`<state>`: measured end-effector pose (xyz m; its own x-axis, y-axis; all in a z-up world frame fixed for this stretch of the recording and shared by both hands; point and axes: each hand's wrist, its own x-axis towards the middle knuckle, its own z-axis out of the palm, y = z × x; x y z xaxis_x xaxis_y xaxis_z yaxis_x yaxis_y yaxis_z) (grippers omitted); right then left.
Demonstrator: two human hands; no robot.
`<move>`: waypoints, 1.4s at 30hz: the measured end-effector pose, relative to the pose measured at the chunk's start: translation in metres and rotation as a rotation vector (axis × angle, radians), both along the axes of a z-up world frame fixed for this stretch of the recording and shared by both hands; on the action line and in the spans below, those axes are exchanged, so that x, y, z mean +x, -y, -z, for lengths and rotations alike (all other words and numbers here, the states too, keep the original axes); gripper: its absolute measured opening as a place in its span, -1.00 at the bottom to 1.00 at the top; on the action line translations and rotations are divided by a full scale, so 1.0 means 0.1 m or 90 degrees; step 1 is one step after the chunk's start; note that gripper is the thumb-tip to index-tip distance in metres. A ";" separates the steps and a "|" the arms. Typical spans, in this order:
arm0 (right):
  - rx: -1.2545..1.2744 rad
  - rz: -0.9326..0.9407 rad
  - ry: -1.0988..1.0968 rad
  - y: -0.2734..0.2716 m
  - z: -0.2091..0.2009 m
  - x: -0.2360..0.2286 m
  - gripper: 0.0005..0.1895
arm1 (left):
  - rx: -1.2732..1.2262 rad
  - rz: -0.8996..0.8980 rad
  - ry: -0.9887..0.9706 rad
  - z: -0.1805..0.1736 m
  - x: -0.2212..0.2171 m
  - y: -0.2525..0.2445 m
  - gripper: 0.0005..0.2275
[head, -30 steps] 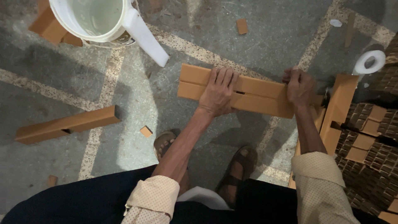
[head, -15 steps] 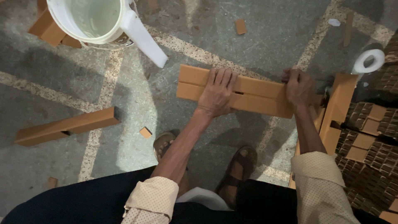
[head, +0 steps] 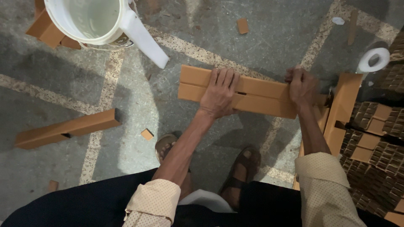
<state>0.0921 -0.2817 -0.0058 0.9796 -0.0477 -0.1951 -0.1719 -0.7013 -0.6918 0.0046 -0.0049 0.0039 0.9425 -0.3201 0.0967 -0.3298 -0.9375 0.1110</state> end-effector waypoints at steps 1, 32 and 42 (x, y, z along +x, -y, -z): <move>0.003 -0.003 0.003 0.01 0.01 0.00 -0.43 | 0.000 0.000 0.000 0.01 0.00 0.00 0.05; 0.051 -0.005 0.037 0.08 0.17 0.02 -0.42 | 0.004 0.003 -0.021 0.02 0.00 0.01 0.09; -0.011 -0.012 0.032 0.01 0.03 0.02 -0.45 | -0.023 -0.001 0.002 0.02 -0.01 0.00 0.06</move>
<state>0.0942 -0.2827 -0.0088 0.9889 -0.0326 -0.1451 -0.1245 -0.7154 -0.6875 0.0032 -0.0054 0.0015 0.9428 -0.3145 0.1109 -0.3284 -0.9334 0.1445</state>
